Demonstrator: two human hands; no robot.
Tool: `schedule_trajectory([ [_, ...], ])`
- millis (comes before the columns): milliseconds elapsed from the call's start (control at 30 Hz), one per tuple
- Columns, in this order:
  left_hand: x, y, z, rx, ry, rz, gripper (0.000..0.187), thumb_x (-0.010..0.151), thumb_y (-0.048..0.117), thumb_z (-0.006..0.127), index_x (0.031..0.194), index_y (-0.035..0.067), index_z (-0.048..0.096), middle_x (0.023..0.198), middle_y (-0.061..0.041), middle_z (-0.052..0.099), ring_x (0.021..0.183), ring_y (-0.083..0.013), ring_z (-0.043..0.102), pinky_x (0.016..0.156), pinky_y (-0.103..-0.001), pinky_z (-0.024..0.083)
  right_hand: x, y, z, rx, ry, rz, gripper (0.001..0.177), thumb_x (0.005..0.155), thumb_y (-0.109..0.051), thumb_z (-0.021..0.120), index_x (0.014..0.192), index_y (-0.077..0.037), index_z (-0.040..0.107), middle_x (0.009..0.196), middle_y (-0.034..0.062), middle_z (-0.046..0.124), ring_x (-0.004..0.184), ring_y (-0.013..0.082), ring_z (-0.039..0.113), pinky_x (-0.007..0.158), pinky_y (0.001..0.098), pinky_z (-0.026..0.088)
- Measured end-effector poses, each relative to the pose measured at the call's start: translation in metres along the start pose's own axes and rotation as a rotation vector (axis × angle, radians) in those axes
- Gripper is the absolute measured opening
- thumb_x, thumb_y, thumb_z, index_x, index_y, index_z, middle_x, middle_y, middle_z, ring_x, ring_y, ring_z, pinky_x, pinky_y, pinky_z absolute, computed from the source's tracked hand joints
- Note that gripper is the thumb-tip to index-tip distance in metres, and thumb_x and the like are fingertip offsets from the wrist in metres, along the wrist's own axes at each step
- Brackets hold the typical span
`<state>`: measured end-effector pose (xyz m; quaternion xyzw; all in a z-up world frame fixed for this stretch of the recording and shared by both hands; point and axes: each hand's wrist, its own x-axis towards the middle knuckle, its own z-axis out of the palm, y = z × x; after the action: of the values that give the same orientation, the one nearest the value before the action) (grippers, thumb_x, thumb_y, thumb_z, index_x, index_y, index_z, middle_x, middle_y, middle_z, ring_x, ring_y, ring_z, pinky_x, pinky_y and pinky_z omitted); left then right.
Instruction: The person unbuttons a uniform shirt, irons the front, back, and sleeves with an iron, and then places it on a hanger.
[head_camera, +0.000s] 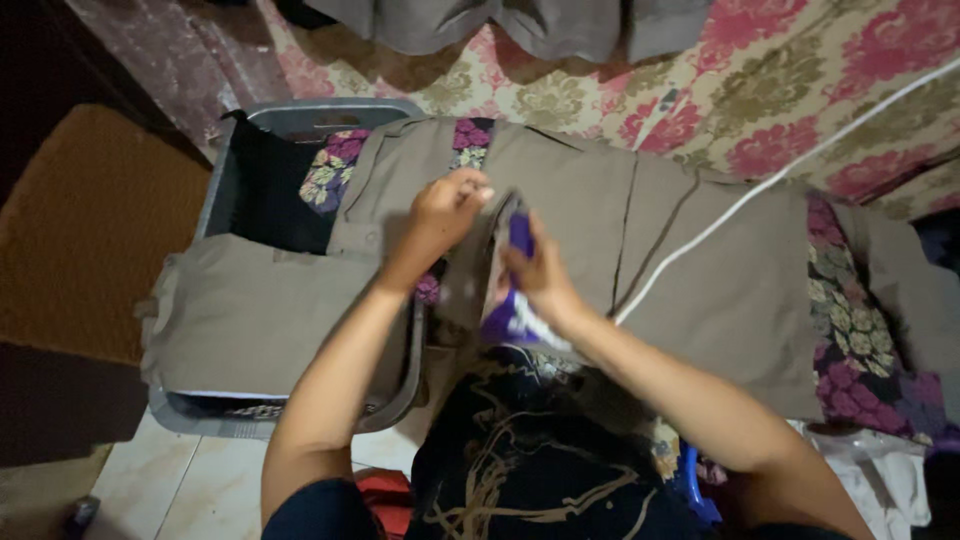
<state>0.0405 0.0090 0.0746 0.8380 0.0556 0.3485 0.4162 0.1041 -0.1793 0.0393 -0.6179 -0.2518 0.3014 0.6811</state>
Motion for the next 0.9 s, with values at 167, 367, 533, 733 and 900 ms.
schedule_trajectory([
  [167, 0.023, -0.005, 0.031, -0.037, 0.011, 0.03, 0.022, 0.095, 0.028, 0.07, 0.106, 0.008, 0.071, 0.092, -0.013, 0.075, 0.086, -0.0282, 0.076, 0.075, -0.038, 0.058, 0.074, -0.014, -0.053, 0.185, 0.229, 0.084, 0.084, 0.097, -0.002, 0.059, 0.163, -0.016, 0.009, 0.073, 0.0084, 0.058, 0.052, 0.0175, 0.055, 0.048, 0.0361, 0.054],
  [367, 0.049, -0.057, 0.056, -0.014, -0.046, 0.03, 0.023, 0.101, 0.026, 0.063, 0.107, 0.005, 0.072, 0.097, -0.017, 0.075, 0.09, -0.0338, 0.073, 0.079, -0.042, 0.056, -0.029, -0.022, -0.028, 0.127, 0.108, 0.236, 0.088, 0.093, 0.0, 0.06, 0.164, -0.022, 0.012, 0.083, 0.0085, 0.06, 0.053, 0.0185, 0.06, 0.047, 0.0352, 0.055],
  [533, 0.056, -0.097, 0.102, -0.014, 0.0, 0.09, 0.027, 0.103, 0.026, 0.061, 0.104, 0.003, 0.074, 0.1, -0.02, 0.074, 0.097, -0.0388, 0.071, 0.084, -0.045, 0.056, -0.063, -0.052, -0.047, 0.068, -0.012, 0.318, 0.084, 0.094, -0.003, 0.063, 0.164, -0.015, 0.017, 0.09, 0.01, 0.067, 0.06, 0.0155, 0.059, 0.053, 0.0294, 0.056],
  [733, 0.027, -0.073, 0.121, 0.582, -0.147, 0.308, 0.06, 0.091, 0.039, 0.067, 0.137, 0.002, 0.062, 0.147, -0.021, 0.055, 0.137, -0.0431, 0.046, 0.112, -0.057, 0.034, -0.05, -0.087, -0.143, -0.077, 0.222, 0.238, 0.071, 0.095, -0.007, 0.062, 0.159, -0.01, 0.033, 0.086, 0.0102, 0.066, 0.053, 0.0141, 0.059, 0.046, 0.0296, 0.053],
  [900, 0.031, -0.049, 0.112, 0.575, -0.255, 0.198, 0.062, 0.093, 0.041, 0.064, 0.144, 0.007, 0.055, 0.156, -0.017, 0.046, 0.146, -0.0402, 0.039, 0.118, -0.056, 0.029, 0.013, -0.067, -0.206, -0.318, 0.165, 0.169, 0.062, 0.099, -0.011, 0.057, 0.158, -0.006, 0.037, 0.077, 0.0067, 0.06, 0.046, 0.0134, 0.055, 0.042, 0.0297, 0.051],
])
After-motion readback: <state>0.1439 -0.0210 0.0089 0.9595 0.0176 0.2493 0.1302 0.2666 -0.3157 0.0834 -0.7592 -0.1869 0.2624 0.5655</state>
